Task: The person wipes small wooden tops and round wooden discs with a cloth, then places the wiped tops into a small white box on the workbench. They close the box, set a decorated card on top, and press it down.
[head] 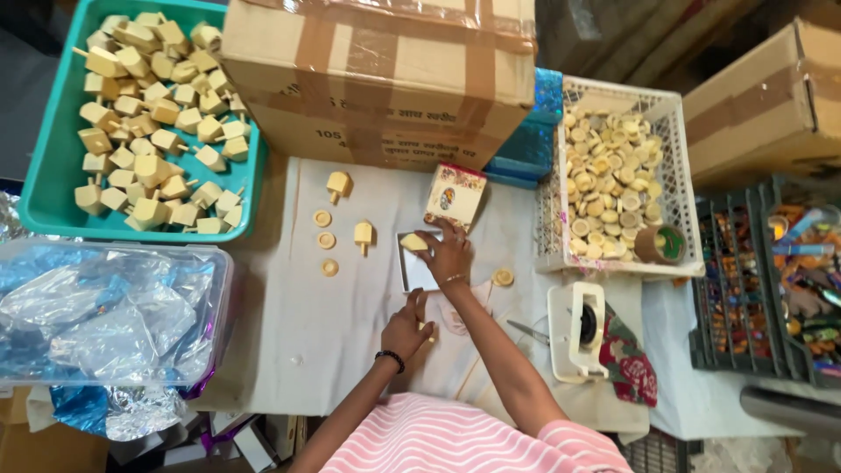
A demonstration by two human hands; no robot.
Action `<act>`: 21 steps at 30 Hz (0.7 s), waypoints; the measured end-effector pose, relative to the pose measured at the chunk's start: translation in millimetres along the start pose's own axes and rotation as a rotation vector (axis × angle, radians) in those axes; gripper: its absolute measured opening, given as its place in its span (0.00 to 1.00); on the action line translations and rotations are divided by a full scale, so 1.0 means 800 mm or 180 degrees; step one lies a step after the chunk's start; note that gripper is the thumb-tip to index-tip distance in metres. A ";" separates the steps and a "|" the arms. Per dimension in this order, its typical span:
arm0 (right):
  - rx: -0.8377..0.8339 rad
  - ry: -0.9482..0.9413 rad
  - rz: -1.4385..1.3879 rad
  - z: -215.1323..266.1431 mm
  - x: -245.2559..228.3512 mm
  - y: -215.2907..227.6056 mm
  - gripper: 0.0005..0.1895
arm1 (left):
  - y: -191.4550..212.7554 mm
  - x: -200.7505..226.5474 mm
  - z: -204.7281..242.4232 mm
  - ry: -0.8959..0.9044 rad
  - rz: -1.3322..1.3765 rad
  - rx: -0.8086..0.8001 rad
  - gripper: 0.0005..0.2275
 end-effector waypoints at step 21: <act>-0.1207 -0.0993 -0.4039 0.120 0.025 -0.005 0.23 | -0.011 -0.036 -0.042 0.1179 0.4615 -0.0175 0.28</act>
Point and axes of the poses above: each hand's wrist, its own z-axis away from the middle knuckle, its own y-axis out of the back of the hand, x = y × z, the point moved 2 cm from there along -z, towards the middle knuckle, and after that the axes turned 5 degrees about x, right-handed, at the moved point
